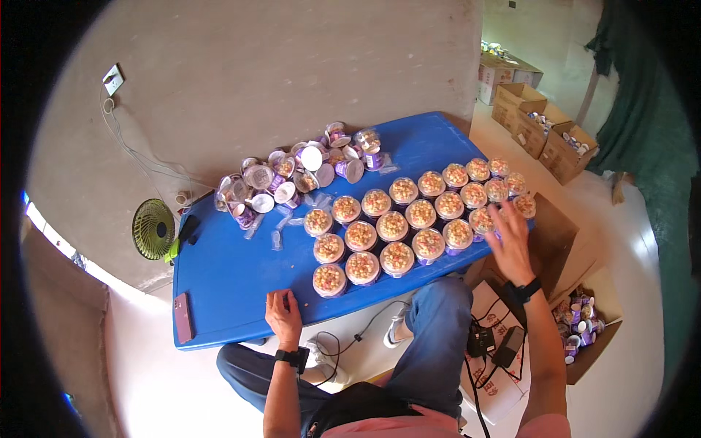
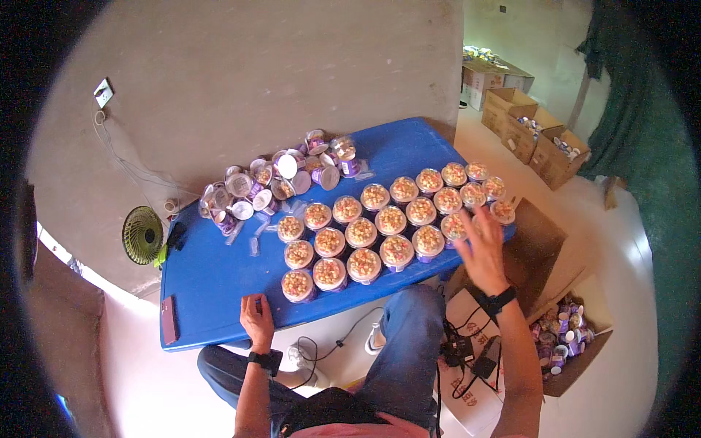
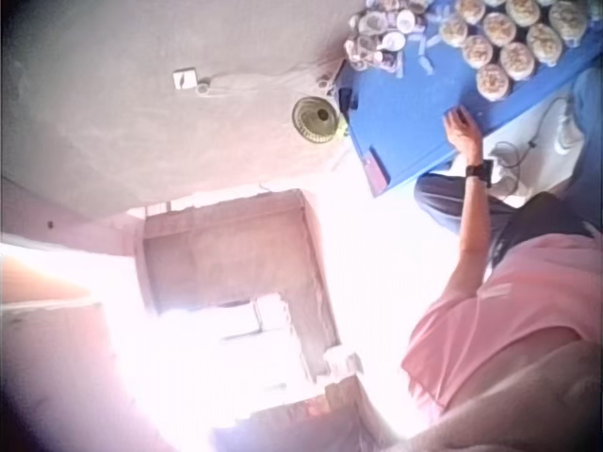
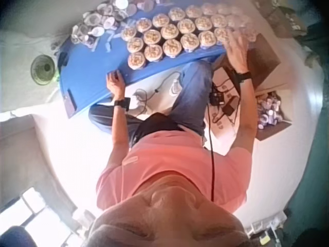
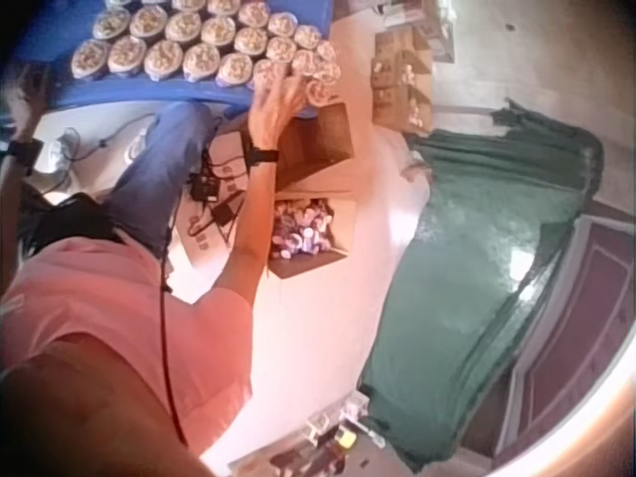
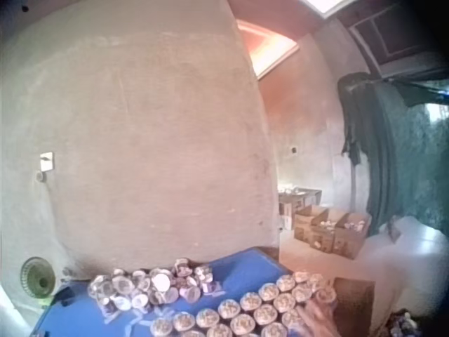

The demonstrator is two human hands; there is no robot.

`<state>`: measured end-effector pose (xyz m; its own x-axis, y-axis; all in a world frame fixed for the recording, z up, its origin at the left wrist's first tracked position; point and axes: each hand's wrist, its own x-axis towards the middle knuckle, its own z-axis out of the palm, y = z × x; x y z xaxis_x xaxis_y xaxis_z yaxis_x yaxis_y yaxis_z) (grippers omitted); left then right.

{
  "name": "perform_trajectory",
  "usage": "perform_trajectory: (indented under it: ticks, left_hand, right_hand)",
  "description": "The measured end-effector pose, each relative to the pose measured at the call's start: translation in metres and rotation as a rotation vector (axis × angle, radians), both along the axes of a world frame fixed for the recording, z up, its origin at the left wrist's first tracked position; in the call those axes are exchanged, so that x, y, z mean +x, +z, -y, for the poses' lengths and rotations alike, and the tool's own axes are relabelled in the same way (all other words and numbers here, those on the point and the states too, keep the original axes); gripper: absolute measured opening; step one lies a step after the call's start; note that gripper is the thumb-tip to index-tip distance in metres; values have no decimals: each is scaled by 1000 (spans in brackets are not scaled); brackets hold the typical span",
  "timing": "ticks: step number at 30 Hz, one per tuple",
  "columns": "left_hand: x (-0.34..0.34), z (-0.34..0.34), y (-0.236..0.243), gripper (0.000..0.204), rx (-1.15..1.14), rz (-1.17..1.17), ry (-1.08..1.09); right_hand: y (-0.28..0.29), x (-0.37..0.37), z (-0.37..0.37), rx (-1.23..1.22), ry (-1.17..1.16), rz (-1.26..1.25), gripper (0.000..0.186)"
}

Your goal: Packing pudding or yogurt containers into a cardboard box.

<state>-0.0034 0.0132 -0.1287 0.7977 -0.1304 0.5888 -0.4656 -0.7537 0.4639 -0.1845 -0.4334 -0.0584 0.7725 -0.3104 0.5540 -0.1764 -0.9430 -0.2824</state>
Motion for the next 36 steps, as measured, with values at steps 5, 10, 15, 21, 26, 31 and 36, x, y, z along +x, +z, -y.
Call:
perform_trajectory:
  ticks: [5,10,15,21,26,31,36]
  left_hand:
    - [-2,5,6,5,3,58,-8]
    - [0,4,-2,4,-7,39,-14]
    - [0,5,-1,7,-32,64,-25]
    - [-2,6,1,6,-21,48,-33]
    - [1,0,-4,6,-25,75,-24]
    - [2,0,-6,4,-28,31,-30]
    - [-1,4,-1,5,-35,48,-38]
  right_hand:
    - [-13,5,-23,-153,151,-124,55]
    - [9,18,-65,-98,234,-130,64]
    - [3,37,-113,-57,501,-171,67]
    - [13,57,-157,-55,625,-153,70]
    - [-7,85,-200,-158,775,-125,71]
    - [6,101,-200,-81,767,-100,65]
    - [-3,128,-190,-169,608,-87,61]
